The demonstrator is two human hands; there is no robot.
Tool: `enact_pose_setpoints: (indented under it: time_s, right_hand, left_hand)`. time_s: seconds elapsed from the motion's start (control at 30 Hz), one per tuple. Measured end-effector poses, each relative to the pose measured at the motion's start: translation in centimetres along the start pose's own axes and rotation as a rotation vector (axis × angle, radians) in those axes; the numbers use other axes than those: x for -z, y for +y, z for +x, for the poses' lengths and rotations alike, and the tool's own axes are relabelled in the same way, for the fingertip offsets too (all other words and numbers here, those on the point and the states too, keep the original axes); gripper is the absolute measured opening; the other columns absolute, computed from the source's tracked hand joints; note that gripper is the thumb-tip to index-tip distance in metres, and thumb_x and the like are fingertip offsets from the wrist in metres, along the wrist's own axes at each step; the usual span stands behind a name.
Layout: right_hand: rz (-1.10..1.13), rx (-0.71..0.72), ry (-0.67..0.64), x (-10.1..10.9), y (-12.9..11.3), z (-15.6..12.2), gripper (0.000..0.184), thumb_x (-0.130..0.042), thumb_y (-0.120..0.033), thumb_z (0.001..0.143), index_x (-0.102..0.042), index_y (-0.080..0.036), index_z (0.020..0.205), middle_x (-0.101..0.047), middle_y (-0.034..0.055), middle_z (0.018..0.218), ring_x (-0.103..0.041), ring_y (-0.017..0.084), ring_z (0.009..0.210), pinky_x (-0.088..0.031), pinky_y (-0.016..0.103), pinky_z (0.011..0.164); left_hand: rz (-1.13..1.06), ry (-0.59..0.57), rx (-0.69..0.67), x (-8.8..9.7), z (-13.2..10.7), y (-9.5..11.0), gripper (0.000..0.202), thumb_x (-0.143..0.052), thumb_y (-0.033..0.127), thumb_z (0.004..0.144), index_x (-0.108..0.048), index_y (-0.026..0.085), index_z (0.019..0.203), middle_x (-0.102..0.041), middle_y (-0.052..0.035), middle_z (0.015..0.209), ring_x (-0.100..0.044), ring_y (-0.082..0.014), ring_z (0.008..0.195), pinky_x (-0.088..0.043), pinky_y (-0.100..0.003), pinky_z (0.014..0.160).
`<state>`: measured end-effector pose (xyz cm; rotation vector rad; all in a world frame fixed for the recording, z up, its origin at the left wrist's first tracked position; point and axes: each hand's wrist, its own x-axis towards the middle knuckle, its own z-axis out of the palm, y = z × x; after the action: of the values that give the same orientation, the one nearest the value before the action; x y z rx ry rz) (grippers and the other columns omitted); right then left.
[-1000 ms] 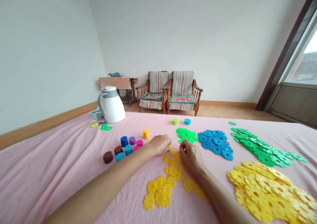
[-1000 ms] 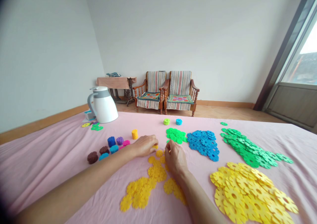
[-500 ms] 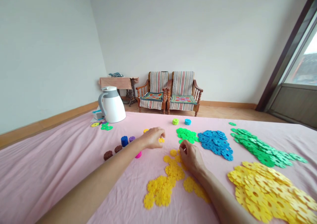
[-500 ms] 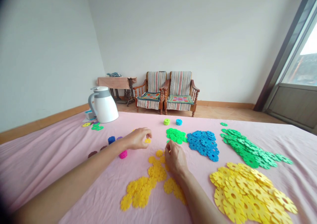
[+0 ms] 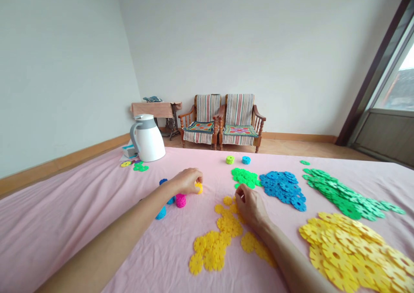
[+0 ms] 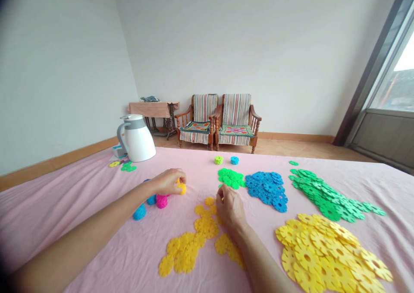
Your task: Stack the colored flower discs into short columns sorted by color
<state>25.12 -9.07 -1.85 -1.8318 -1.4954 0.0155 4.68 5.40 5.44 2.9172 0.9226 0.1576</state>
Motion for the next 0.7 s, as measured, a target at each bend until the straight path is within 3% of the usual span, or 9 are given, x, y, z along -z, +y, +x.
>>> enact_pose_setpoints:
  time_s: [0.37, 0.6, 0.7]
  right_hand:
    - [0.009, 0.007, 0.001, -0.2, 0.2, 0.0, 0.009, -0.042, -0.015, 0.075, -0.048, -0.02, 0.069, -0.059, 0.0004, 0.065, -0.053, 0.013, 0.06, -0.032, 0.021, 0.055]
    - [0.013, 0.01, 0.009, -0.3, 0.3, 0.1, 0.01, -0.042, -0.014, 0.074, -0.048, -0.02, 0.069, -0.059, 0.0, 0.064, -0.053, 0.012, 0.059, -0.032, 0.021, 0.054]
    - [0.011, 0.013, 0.015, -0.3, 0.2, 0.1, 0.01, -0.042, -0.014, 0.075, -0.048, -0.02, 0.07, -0.059, 0.0001, 0.065, -0.053, 0.012, 0.06, -0.032, 0.021, 0.054]
  left_hand:
    - [-0.014, 0.016, 0.006, -0.3, 0.0, -0.1, 0.014, -0.062, 0.025, 0.063, -0.064, 0.02, 0.076, -0.064, 0.0, 0.08, -0.059, -0.0163, 0.074, -0.041, -0.022, 0.064]
    - [-0.053, 0.157, 0.01, 0.8, -1.3, 0.9, 0.016, -0.052, 0.017, 0.072, -0.062, 0.017, 0.085, -0.064, -0.0024, 0.089, -0.059, -0.0148, 0.081, -0.042, -0.022, 0.073]
    - [-0.123, 0.135, -0.055, 0.7, -2.5, 2.0, 0.013, -0.051, 0.017, 0.076, -0.062, 0.018, 0.084, -0.064, -0.0016, 0.087, -0.059, -0.014, 0.082, -0.042, -0.022, 0.075]
